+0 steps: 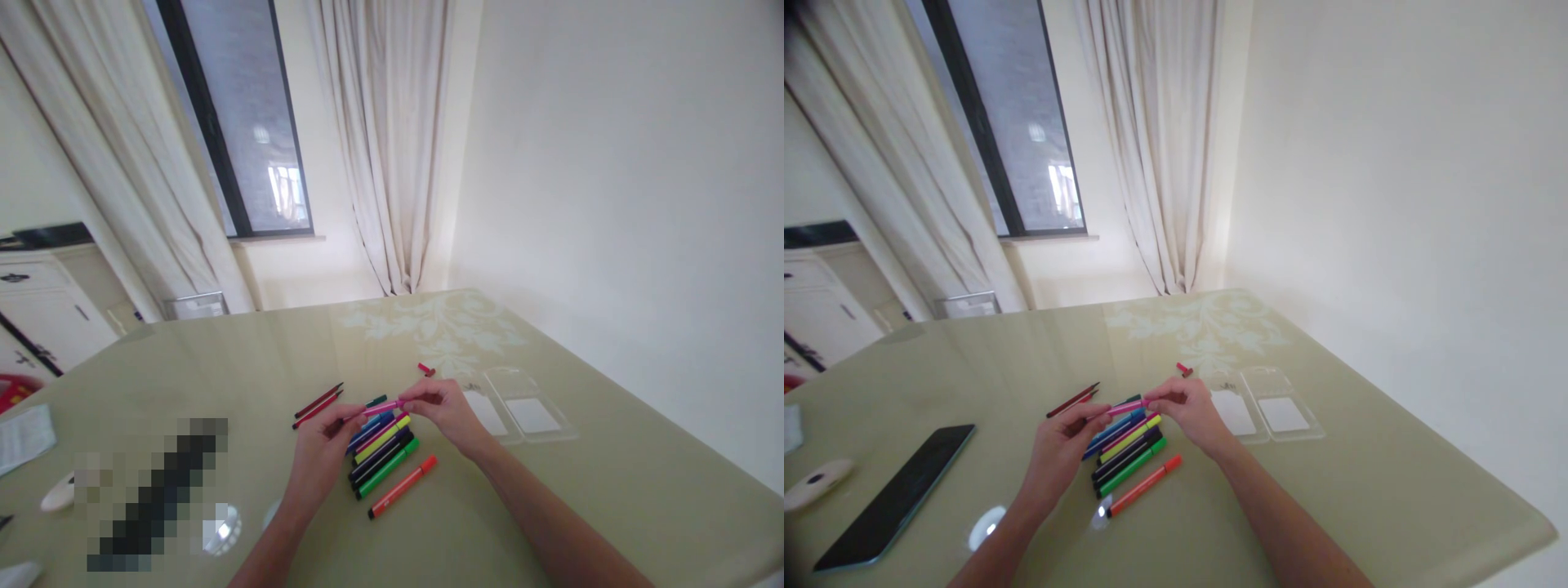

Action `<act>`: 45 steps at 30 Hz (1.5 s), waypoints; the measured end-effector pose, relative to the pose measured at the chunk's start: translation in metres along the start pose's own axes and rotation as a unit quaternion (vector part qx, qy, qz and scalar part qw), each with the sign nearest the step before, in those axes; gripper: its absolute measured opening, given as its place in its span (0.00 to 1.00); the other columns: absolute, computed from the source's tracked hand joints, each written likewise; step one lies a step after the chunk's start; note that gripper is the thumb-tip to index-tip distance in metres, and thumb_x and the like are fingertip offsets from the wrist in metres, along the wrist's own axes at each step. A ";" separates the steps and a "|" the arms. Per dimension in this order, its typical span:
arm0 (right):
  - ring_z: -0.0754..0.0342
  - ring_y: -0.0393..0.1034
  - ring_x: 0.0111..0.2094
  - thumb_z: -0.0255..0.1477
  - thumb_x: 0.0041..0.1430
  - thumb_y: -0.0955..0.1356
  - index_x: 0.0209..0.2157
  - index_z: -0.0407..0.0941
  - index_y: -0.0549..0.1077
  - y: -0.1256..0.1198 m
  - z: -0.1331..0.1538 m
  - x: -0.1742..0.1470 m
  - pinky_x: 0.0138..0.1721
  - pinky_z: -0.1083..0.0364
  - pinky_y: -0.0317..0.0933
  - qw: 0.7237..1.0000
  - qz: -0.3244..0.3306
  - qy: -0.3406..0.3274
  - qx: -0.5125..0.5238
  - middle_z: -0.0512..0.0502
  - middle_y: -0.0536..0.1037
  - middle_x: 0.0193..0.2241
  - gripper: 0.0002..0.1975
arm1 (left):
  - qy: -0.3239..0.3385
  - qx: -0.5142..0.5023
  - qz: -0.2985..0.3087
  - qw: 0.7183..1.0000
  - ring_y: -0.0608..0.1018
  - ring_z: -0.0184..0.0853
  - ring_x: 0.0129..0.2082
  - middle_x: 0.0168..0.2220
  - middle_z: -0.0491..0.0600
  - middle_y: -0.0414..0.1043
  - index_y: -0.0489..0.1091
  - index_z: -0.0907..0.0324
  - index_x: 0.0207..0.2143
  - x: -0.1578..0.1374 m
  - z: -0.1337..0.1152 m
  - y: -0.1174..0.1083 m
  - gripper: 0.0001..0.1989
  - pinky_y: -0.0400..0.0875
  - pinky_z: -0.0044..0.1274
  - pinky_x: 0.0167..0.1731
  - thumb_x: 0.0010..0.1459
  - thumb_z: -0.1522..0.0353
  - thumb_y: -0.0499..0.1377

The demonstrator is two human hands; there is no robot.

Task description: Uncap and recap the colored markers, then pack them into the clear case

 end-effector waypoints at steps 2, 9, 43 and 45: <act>0.46 0.80 0.37 0.41 0.49 0.79 0.34 0.48 0.85 0.002 -0.005 0.000 0.45 0.48 0.72 1.000 -0.002 0.009 0.002 0.46 0.85 0.32 0.13 | 0.006 0.004 -0.002 1.000 0.83 0.40 0.32 0.32 0.48 0.83 0.83 0.55 0.36 0.001 0.000 -0.001 0.13 0.80 0.26 0.33 0.55 0.56 0.67; 0.47 0.78 0.41 0.37 0.65 0.69 0.38 0.46 0.83 -0.010 -0.007 0.007 0.46 0.49 0.70 0.976 -0.012 -0.050 -0.213 0.44 0.84 0.38 0.12 | 0.035 0.114 0.041 0.992 0.82 0.40 0.36 0.35 0.50 0.82 0.79 0.57 0.38 0.007 0.004 -0.003 0.13 0.78 0.30 0.40 0.61 0.58 0.61; 0.47 0.74 0.44 0.27 0.65 0.67 0.38 0.47 0.77 -0.022 -0.009 0.006 0.48 0.48 0.65 0.924 -0.066 -0.095 -0.364 0.43 0.81 0.39 0.06 | -0.025 0.380 -0.071 0.922 0.79 0.46 0.44 0.42 0.54 0.80 0.75 0.56 0.41 0.028 0.048 -0.077 0.13 0.71 0.35 0.46 0.63 0.61 0.54; 0.48 0.76 0.42 0.29 0.64 0.68 0.38 0.47 0.78 -0.019 -0.003 0.005 0.47 0.49 0.67 0.945 -0.065 -0.102 -0.303 0.44 0.82 0.38 0.06 | -0.015 0.342 -0.098 0.934 0.80 0.47 0.44 0.42 0.54 0.81 0.77 0.56 0.41 0.028 0.042 -0.077 0.15 0.71 0.36 0.47 0.62 0.59 0.55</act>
Point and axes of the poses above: each hand's wrist, its own x-axis towards the middle knuckle, its own y-axis out of the palm, z = x × y, the point moved 6 cm from there along x, towards the middle knuckle
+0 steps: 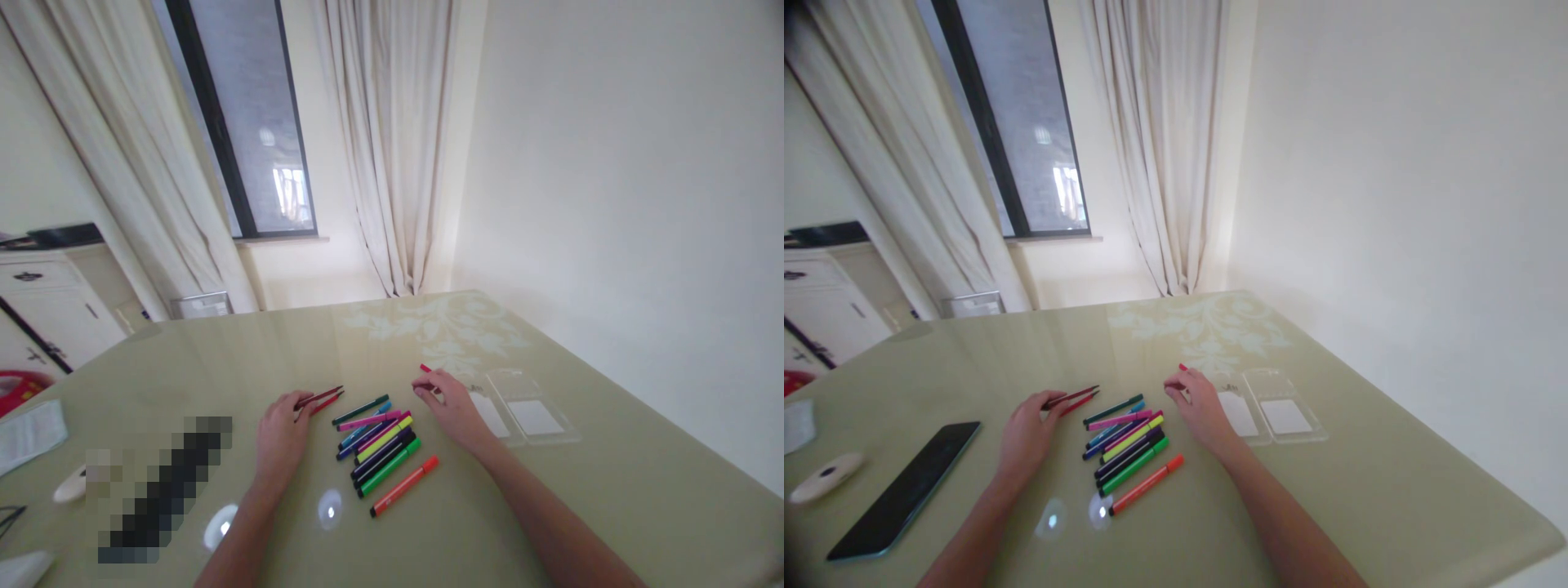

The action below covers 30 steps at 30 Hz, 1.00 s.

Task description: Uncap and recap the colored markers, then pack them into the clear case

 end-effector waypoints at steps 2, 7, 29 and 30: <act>0.49 0.77 0.40 0.32 0.63 0.70 0.39 0.47 0.80 0.000 0.007 0.000 0.44 0.50 0.69 0.998 0.007 0.009 0.065 0.45 0.83 0.37 0.06 | -0.009 -0.077 -0.003 0.997 0.81 0.46 0.42 0.42 0.52 0.82 0.78 0.55 0.43 -0.001 -0.008 0.000 0.17 0.73 0.35 0.46 0.62 0.56 0.56; 0.49 0.80 0.41 0.35 0.61 0.72 0.40 0.47 0.81 -0.001 0.022 -0.001 0.47 0.49 0.71 0.983 0.011 0.026 0.183 0.46 0.85 0.38 0.08 | 0.016 -0.270 0.072 0.960 0.82 0.43 0.42 0.43 0.52 0.83 0.80 0.56 0.46 -0.011 -0.043 0.012 0.20 0.76 0.31 0.44 0.59 0.54 0.61; 0.48 0.79 0.40 0.36 0.62 0.72 0.40 0.48 0.82 -0.002 0.029 -0.003 0.45 0.49 0.71 0.984 0.010 0.022 0.177 0.45 0.85 0.38 0.09 | 0.009 -0.315 0.128 0.940 0.83 0.42 0.42 0.44 0.52 0.83 0.80 0.58 0.46 -0.025 -0.061 0.023 0.20 0.81 0.31 0.42 0.59 0.55 0.63; 0.49 0.79 0.40 0.36 0.61 0.72 0.40 0.48 0.83 -0.001 0.029 -0.003 0.44 0.50 0.71 0.984 0.011 0.022 0.177 0.45 0.85 0.38 0.09 | 0.008 -0.317 0.130 0.940 0.83 0.42 0.42 0.44 0.53 0.83 0.80 0.58 0.46 -0.025 -0.060 0.024 0.20 0.81 0.31 0.43 0.59 0.55 0.63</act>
Point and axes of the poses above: each hand's wrist, its own x-axis towards the middle knuckle, its own y-axis out of the palm, z = x × y, the point moved 6 cm from there along x, towards the middle knuckle
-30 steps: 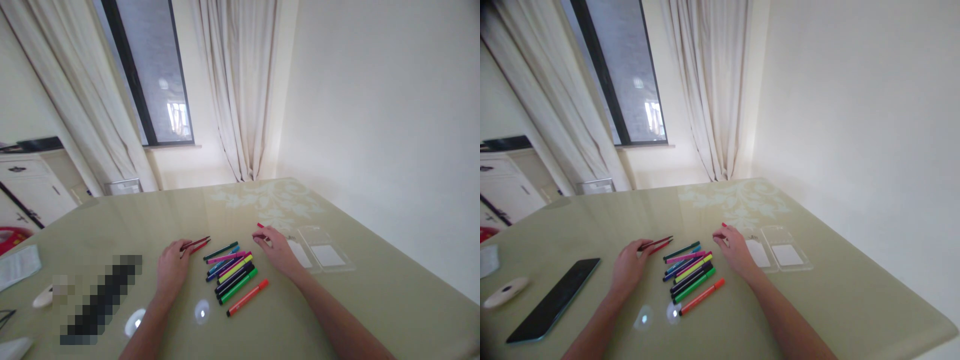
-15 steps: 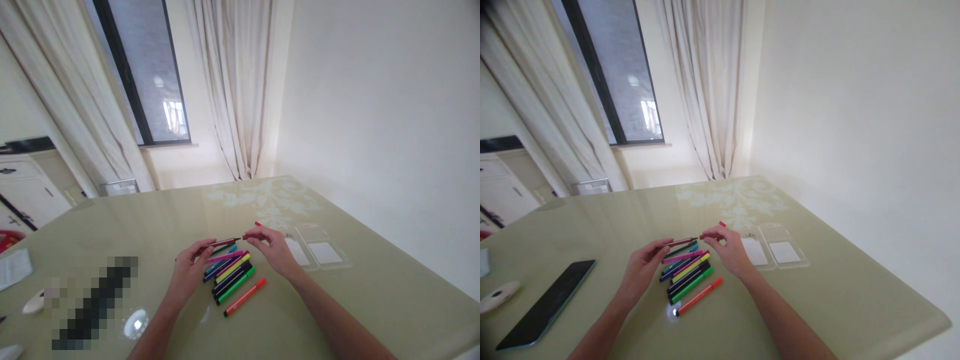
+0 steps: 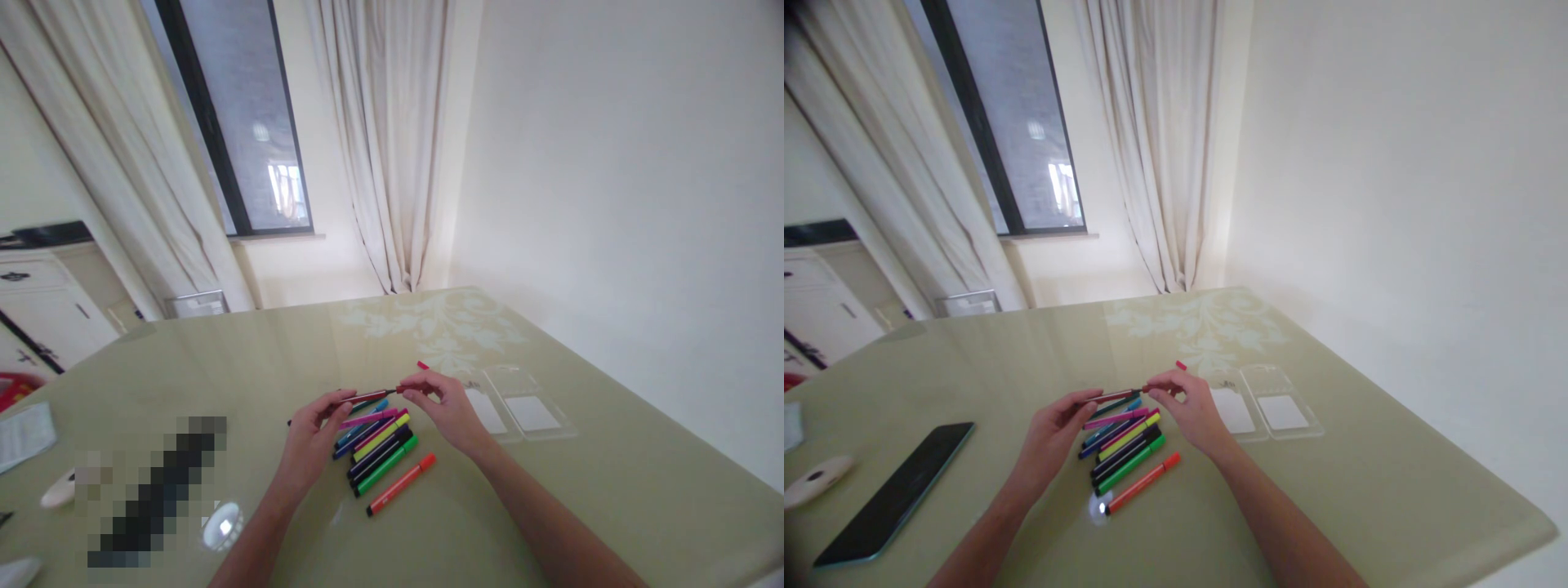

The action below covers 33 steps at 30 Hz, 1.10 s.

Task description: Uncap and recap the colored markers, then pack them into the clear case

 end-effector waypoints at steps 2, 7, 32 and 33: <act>0.49 0.79 0.38 0.37 0.61 0.73 0.39 0.48 0.83 0.002 0.000 -0.001 0.43 0.50 0.71 1.000 0.004 0.005 -0.004 0.45 0.85 0.38 0.09 | 0.001 -0.001 0.006 1.000 0.83 0.43 0.42 0.45 0.53 0.83 0.80 0.58 0.47 -0.001 0.001 0.002 0.20 0.80 0.32 0.43 0.59 0.55 0.63; 0.49 0.79 0.37 0.37 0.60 0.73 0.39 0.48 0.83 0.006 -0.003 -0.002 0.43 0.51 0.71 0.999 0.017 0.028 0.012 0.46 0.85 0.35 0.10 | 0.009 0.012 0.007 1.000 0.83 0.43 0.43 0.44 0.52 0.83 0.81 0.57 0.45 -0.006 -0.005 0.008 0.19 0.79 0.31 0.44 0.59 0.55 0.63; 0.51 0.77 0.41 0.29 0.66 0.68 0.38 0.49 0.82 0.024 -0.012 -0.002 0.47 0.53 0.66 0.972 0.114 -0.017 -0.203 0.48 0.84 0.37 0.09 | 0.013 0.277 -0.080 0.958 0.79 0.46 0.47 0.46 0.55 0.81 0.80 0.59 0.45 0.013 0.021 -0.044 0.22 0.74 0.35 0.50 0.64 0.56 0.52; 0.50 0.77 0.43 0.29 0.67 0.67 0.39 0.48 0.82 0.022 -0.015 0.000 0.49 0.53 0.65 0.962 0.114 -0.027 -0.247 0.47 0.84 0.39 0.10 | 0.006 0.324 -0.095 0.941 0.79 0.47 0.48 0.47 0.57 0.80 0.80 0.59 0.45 0.013 0.025 -0.050 0.22 0.72 0.37 0.52 0.64 0.57 0.52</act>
Point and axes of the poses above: each hand's wrist, its own x-axis towards the middle knuckle, its own y-axis out of the palm, z = x × y, the point moved 6 cm from there along x, towards the middle knuckle
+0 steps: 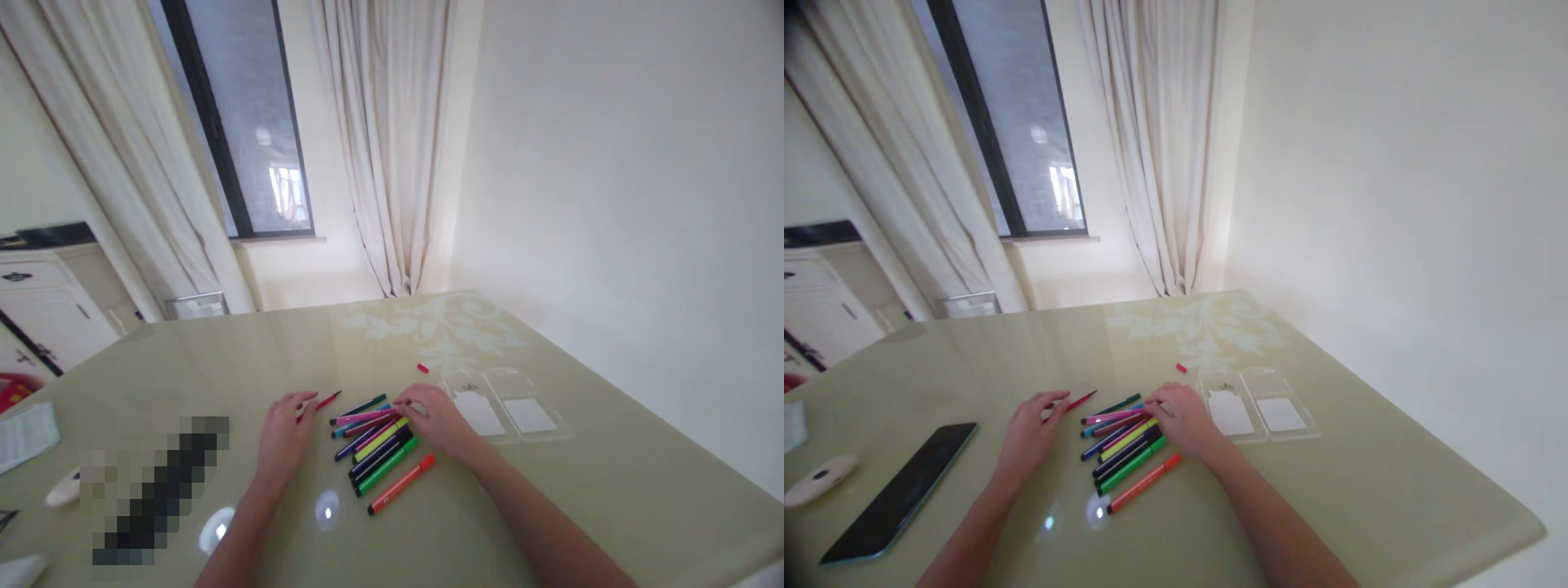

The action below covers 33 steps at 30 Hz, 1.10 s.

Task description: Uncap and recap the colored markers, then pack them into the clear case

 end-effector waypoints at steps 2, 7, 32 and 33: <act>0.48 0.74 0.48 0.28 0.69 0.65 0.43 0.48 0.81 -0.004 -0.013 0.004 0.52 0.50 0.62 0.994 -0.013 0.010 -0.109 0.45 0.83 0.45 0.11 | -0.018 0.090 0.000 0.996 0.77 0.51 0.51 0.50 0.58 0.78 0.79 0.60 0.48 0.000 0.011 0.000 0.22 0.71 0.40 0.53 0.64 0.59 0.51; 0.41 0.64 0.61 0.26 0.68 0.65 0.57 0.48 0.74 -0.011 -0.048 0.011 0.57 0.43 0.55 0.952 -0.034 0.079 -0.295 0.39 0.73 0.62 0.17 | -0.024 0.149 0.042 0.988 0.77 0.52 0.48 0.50 0.56 0.78 0.79 0.57 0.46 -0.001 0.022 0.006 0.20 0.71 0.39 0.49 0.65 0.59 0.51; 0.51 0.73 0.42 0.29 0.68 0.67 0.42 0.47 0.77 -0.020 0.003 -0.004 0.46 0.52 0.68 0.981 -0.089 -0.027 0.169 0.45 0.77 0.39 0.06 | 0.050 -0.218 0.133 0.965 0.80 0.40 0.36 0.37 0.49 0.82 0.79 0.56 0.41 -0.026 -0.071 0.014 0.15 0.72 0.28 0.38 0.63 0.57 0.57; 0.51 0.73 0.42 0.29 0.68 0.67 0.41 0.47 0.77 -0.021 0.005 -0.005 0.46 0.52 0.67 0.982 -0.089 -0.028 0.167 0.45 0.77 0.39 0.06 | 0.050 -0.220 0.136 0.965 0.80 0.40 0.35 0.37 0.49 0.82 0.79 0.56 0.41 -0.026 -0.072 0.014 0.15 0.72 0.28 0.38 0.63 0.57 0.57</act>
Point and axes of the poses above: each hand's wrist, its own x-axis towards the middle knuckle, its own y-axis out of the palm, z = x × y, the point moved 6 cm from there along x, towards the middle knuckle
